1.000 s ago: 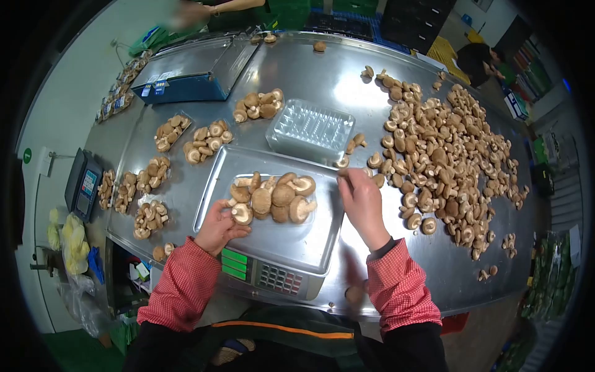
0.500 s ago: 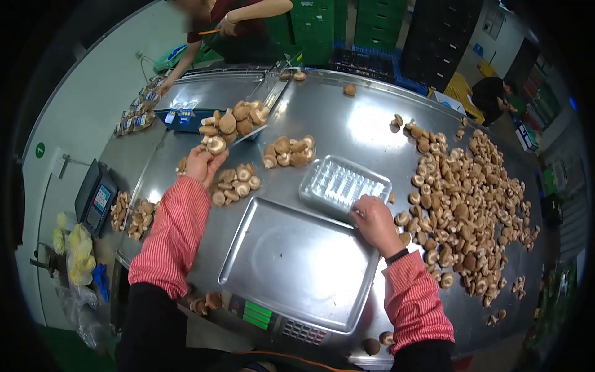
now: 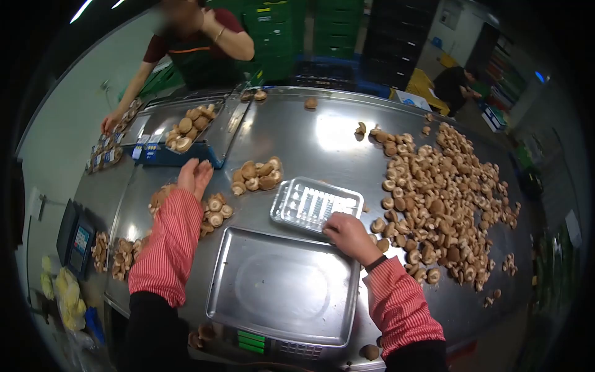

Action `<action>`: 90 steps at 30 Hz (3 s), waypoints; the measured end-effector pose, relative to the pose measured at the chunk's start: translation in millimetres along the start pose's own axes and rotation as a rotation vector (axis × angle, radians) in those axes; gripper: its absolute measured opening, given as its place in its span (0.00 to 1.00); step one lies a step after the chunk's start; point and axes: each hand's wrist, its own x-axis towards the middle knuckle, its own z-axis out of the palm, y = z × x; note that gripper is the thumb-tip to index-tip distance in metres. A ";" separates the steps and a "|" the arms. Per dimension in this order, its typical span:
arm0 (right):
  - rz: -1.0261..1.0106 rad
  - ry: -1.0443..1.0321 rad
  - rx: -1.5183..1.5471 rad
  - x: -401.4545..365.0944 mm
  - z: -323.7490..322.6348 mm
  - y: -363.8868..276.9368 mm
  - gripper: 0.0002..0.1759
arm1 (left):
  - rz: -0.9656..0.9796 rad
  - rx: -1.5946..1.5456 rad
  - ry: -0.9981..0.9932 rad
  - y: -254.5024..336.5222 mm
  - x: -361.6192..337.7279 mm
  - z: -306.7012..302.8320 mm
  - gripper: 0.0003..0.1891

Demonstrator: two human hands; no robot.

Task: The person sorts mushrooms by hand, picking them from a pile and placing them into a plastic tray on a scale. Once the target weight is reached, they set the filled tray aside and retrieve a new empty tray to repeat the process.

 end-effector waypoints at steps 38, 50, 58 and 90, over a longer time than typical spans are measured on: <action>1.009 0.789 0.007 -385.8 -93.9 135.7 0.13 | 0.182 1.898 -1.243 -337.2 -176.2 319.1 0.74; 0.908 0.777 0.485 -317.8 -76.9 145.8 0.11 | 0.355 1.309 -1.526 -363.1 -289.4 290.7 0.67; 0.841 0.790 0.708 -322.2 -81.6 144.2 0.13 | 0.228 1.208 -1.192 -359.9 -362.7 269.9 0.61; 0.693 0.341 1.047 -228.0 -6.1 -58.0 0.22 | 0.073 1.083 -0.786 -186.7 -341.4 174.3 0.20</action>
